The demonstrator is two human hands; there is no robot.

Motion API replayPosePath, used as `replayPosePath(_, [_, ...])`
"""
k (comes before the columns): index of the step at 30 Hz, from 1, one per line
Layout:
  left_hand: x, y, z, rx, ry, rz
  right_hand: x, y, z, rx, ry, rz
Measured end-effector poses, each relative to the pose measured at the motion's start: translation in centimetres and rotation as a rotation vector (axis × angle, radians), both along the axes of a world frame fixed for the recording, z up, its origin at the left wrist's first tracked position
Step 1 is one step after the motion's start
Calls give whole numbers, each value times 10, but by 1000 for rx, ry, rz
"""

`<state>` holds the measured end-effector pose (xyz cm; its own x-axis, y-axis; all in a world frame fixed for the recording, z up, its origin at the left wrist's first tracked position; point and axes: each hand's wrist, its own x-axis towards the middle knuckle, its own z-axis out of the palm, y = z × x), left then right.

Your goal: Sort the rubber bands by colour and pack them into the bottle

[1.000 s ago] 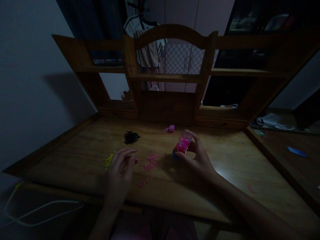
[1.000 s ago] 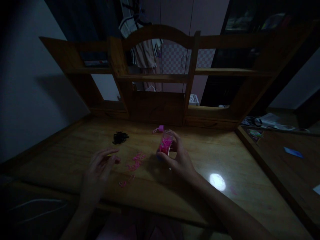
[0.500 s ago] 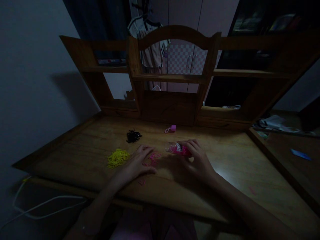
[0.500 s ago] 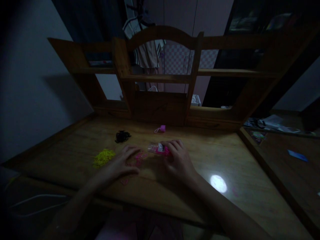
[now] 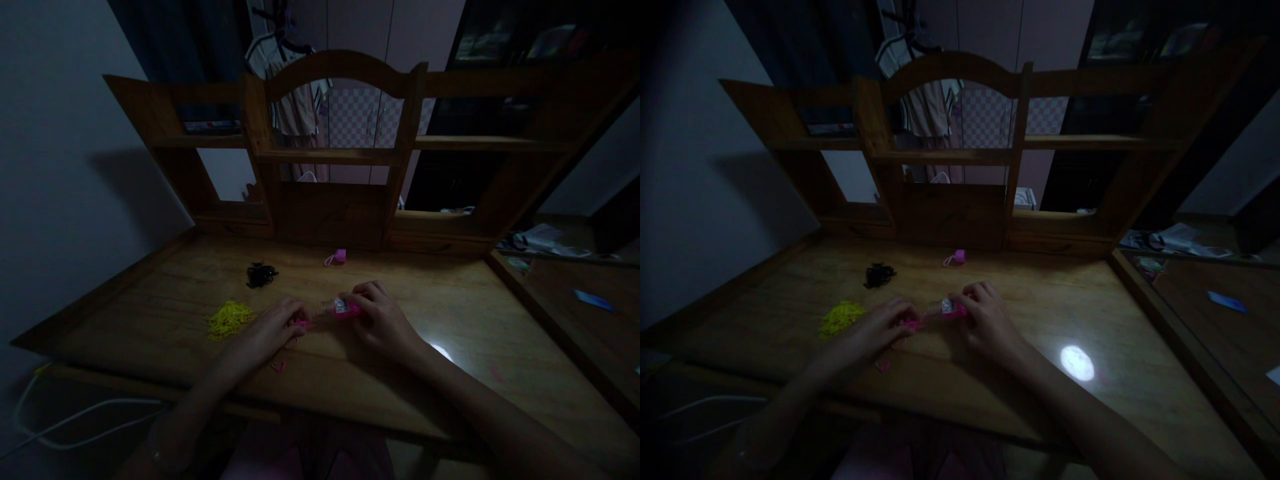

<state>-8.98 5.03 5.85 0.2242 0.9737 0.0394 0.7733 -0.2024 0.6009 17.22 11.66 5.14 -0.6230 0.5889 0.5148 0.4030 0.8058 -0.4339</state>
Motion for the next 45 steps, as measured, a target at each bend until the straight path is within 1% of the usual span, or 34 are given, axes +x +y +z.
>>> replayPosePath(6, [14, -7, 15, -7, 56, 15, 0, -1, -3, 13, -59, -2])
replayPosePath(8, [16, -8, 15, -8, 60, 33, -3, -4, -2, 3, -61, 12])
replayPosePath(11, [18, -7, 9, 16, 40, 108, -10, -10, -2, -10, -65, 39])
replayPosePath(13, [20, -8, 4, 9, -36, 167, -14, -14, -3, -13, -73, 51])
replayPosePath(16, [25, -9, -1, -55, -232, 245, -17, -17, -4, -22, -86, 55])
replayPosePath(18, [27, -10, -1, -98, -353, 293, -17, -17, -5, -31, -71, 50])
replayPosePath(21, [28, -8, 1, -116, -493, 354, -16, -16, -5, -59, -24, 45])
replayPosePath(23, [26, -7, 2, -95, -577, 377, -15, -16, -5, -81, 5, 49])
replayPosePath(26, [23, -7, 3, -54, -631, 346, -15, -15, -6, -114, 48, 56])
replayPosePath(29, [19, -9, 3, 26, -587, 349, -15, -15, -6, -161, 92, 69])
replayPosePath(32, [12, -7, 2, 165, -452, 387, -14, -14, -4, -201, 133, 48])
replayPosePath(33, [10, -5, 1, 195, -387, 368, -13, -12, -3, -207, 147, 30])
replayPosePath(35, [7, 1, -1, 201, -260, 260, -11, -9, -1, -206, 170, -9])
replayPosePath(37, [7, 7, -2, 155, -165, 116, -8, -5, 0, -194, 180, -50])
replayPosePath(39, [11, 11, -1, 113, -111, 28, -5, -1, 0, -180, 184, -82])
replayPosePath(42, [21, 6, 8, 78, -84, -13, -2, 2, 0, -159, 196, -106])
replayPosePath(45, [28, -7, 24, 22, -63, -96, -2, 1, 0, -151, 198, -108])
